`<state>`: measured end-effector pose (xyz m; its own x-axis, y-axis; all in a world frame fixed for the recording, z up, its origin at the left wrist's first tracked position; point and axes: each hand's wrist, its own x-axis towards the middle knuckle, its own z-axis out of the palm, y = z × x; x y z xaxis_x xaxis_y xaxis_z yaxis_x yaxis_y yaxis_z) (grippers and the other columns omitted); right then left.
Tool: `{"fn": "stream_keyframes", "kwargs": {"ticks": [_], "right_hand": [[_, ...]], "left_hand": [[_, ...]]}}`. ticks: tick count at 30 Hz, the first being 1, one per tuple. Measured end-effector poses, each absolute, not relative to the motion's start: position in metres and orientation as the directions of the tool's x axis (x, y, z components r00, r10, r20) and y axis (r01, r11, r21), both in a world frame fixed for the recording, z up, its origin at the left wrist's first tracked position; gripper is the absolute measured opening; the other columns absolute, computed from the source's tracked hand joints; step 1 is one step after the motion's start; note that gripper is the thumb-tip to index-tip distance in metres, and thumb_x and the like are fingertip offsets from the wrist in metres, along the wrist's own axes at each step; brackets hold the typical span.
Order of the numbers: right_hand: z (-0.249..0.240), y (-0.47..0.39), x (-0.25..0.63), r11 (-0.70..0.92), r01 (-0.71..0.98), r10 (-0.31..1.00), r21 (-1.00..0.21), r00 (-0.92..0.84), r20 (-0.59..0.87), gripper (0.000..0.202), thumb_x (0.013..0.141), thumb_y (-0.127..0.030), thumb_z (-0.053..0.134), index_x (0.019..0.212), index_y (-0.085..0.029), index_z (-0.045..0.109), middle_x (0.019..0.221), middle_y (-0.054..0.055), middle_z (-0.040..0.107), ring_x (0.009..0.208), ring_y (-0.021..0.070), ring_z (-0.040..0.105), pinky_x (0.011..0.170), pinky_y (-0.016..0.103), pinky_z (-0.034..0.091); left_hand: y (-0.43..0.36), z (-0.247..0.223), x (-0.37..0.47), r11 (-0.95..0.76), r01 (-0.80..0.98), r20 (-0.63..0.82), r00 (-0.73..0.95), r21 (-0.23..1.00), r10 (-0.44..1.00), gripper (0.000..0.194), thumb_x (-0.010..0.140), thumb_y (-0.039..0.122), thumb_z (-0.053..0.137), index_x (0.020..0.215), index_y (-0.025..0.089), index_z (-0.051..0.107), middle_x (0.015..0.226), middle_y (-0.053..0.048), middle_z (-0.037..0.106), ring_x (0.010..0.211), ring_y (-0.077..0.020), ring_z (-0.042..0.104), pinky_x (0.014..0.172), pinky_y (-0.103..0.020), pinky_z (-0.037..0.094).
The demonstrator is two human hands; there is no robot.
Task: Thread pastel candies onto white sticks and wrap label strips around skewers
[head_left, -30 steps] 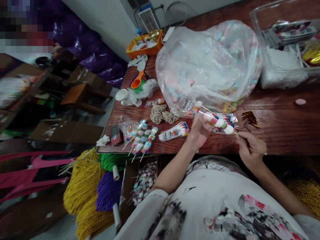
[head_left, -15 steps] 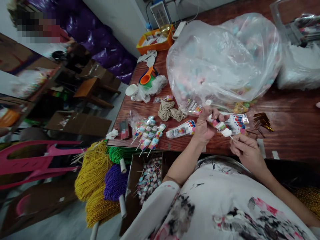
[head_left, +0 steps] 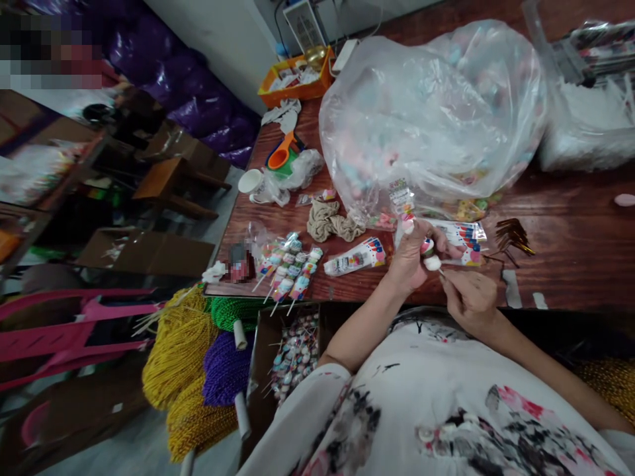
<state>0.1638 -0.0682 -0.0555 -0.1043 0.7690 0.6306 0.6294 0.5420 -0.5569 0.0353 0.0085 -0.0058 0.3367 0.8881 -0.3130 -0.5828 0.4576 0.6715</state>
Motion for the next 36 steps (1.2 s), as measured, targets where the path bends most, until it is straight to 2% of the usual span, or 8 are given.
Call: {"fn": "stream_keyframes", "kwargs": {"ticks": [8, 11, 15, 18, 22, 29, 32, 36], "right_hand": [[-0.044, -0.064, 0.165, 0.372, 0.410, 0.874, -0.833, 0.149, 0.463, 0.010, 0.091, -0.024, 0.061, 0.086, -0.021, 0.069, 0.054, -0.004, 0.060, 0.045, 0.0113, 0.055, 0.048, 0.024, 0.045], [-0.045, -0.066, 0.165, 0.437, 0.446, 0.834, -0.781, 0.125, 0.538, 0.006, 0.088, -0.020, 0.065, 0.086, -0.021, 0.071, 0.057, -0.003, 0.064, 0.046, 0.0118, 0.058, 0.050, 0.024, 0.047], [-0.049, -0.066, 0.165, 0.466, 0.501, 0.799, -0.729, 0.115, 0.590, 0.008, 0.088, -0.017, 0.064, 0.089, -0.021, 0.071, 0.066, 0.000, 0.071, 0.051, 0.0136, 0.063, 0.053, 0.026, 0.050], [-0.051, -0.065, 0.170, 0.551, 0.619, 0.710, -0.560, 0.004, 0.704, 0.011, 0.086, -0.013, 0.063, 0.091, -0.021, 0.069, 0.068, 0.002, 0.072, 0.058, 0.0156, 0.065, 0.059, 0.028, 0.051], [-0.052, -0.064, 0.176, 0.616, 0.720, 0.615, -0.318, -0.188, 0.766, 0.017, 0.084, -0.009, 0.061, 0.096, -0.019, 0.068, 0.058, 0.000, 0.062, 0.054, 0.0138, 0.056, 0.058, 0.029, 0.042], [-0.056, -0.066, 0.179, 0.569, 0.758, 0.677, -0.320, -0.210, 0.705, 0.018, 0.083, -0.010, 0.061, 0.094, -0.021, 0.070, 0.056, -0.002, 0.057, 0.054, 0.0122, 0.051, 0.056, 0.030, 0.034], [-0.055, -0.066, 0.176, 0.538, 0.715, 0.741, -0.445, -0.151, 0.654, 0.012, 0.084, -0.012, 0.062, 0.087, -0.020, 0.070, 0.060, 0.000, 0.062, 0.055, 0.0121, 0.054, 0.057, 0.029, 0.038], [-0.053, -0.066, 0.167, 0.272, 0.295, 0.962, -0.916, -0.058, 0.267, 0.017, 0.091, -0.026, 0.059, 0.078, -0.019, 0.067, 0.057, -0.002, 0.059, 0.048, 0.0103, 0.050, 0.049, 0.024, 0.037]], "left_hand": [[0.021, -0.006, 0.012, 0.401, -0.588, -0.292, 0.276, 0.702, 0.916, 0.070, 0.065, 0.084, 0.066, 0.098, 0.022, 0.063, 0.093, -0.007, 0.071, 0.111, -0.0294, 0.067, 0.092, -0.045, 0.055], [0.031, 0.002, 0.004, 0.296, -0.612, -0.211, 0.209, 0.733, 0.955, 0.066, 0.069, 0.080, 0.066, 0.106, 0.025, 0.064, 0.095, -0.006, 0.070, 0.117, -0.0299, 0.064, 0.098, -0.050, 0.051], [0.034, 0.010, 0.010, 0.282, -0.580, -0.170, 0.240, 0.764, 0.956, 0.046, 0.080, 0.068, 0.067, 0.078, 0.022, 0.059, 0.065, 0.001, 0.055, 0.086, -0.0223, 0.070, 0.094, -0.049, 0.055], [0.031, 0.015, 0.019, 0.309, -0.605, -0.225, 0.213, 0.734, 0.951, 0.053, 0.090, 0.066, 0.055, 0.065, 0.020, 0.044, 0.058, 0.004, 0.043, 0.062, -0.0137, 0.060, 0.090, -0.046, 0.058], [0.030, 0.018, 0.023, 0.302, -0.676, -0.283, 0.143, 0.672, 0.948, 0.054, 0.094, 0.064, 0.048, 0.065, 0.020, 0.038, 0.059, 0.005, 0.038, 0.055, -0.0093, 0.050, 0.088, -0.040, 0.057], [0.024, 0.010, 0.025, 0.284, -0.648, -0.291, 0.100, 0.707, 0.951, 0.055, 0.092, 0.068, 0.048, 0.066, 0.021, 0.039, 0.060, 0.005, 0.037, 0.054, -0.0097, 0.047, 0.084, -0.038, 0.057], [0.021, 0.007, 0.025, 0.286, -0.628, -0.254, 0.142, 0.724, 0.957, 0.056, 0.090, 0.071, 0.048, 0.066, 0.021, 0.041, 0.061, 0.004, 0.040, 0.054, -0.0095, 0.049, 0.082, -0.037, 0.058], [0.021, 0.002, 0.022, 0.317, -0.564, -0.241, 0.206, 0.762, 0.948, 0.061, 0.085, 0.079, 0.047, 0.066, 0.021, 0.043, 0.060, 0.004, 0.042, 0.050, -0.0087, 0.047, 0.077, -0.036, 0.058]]}}
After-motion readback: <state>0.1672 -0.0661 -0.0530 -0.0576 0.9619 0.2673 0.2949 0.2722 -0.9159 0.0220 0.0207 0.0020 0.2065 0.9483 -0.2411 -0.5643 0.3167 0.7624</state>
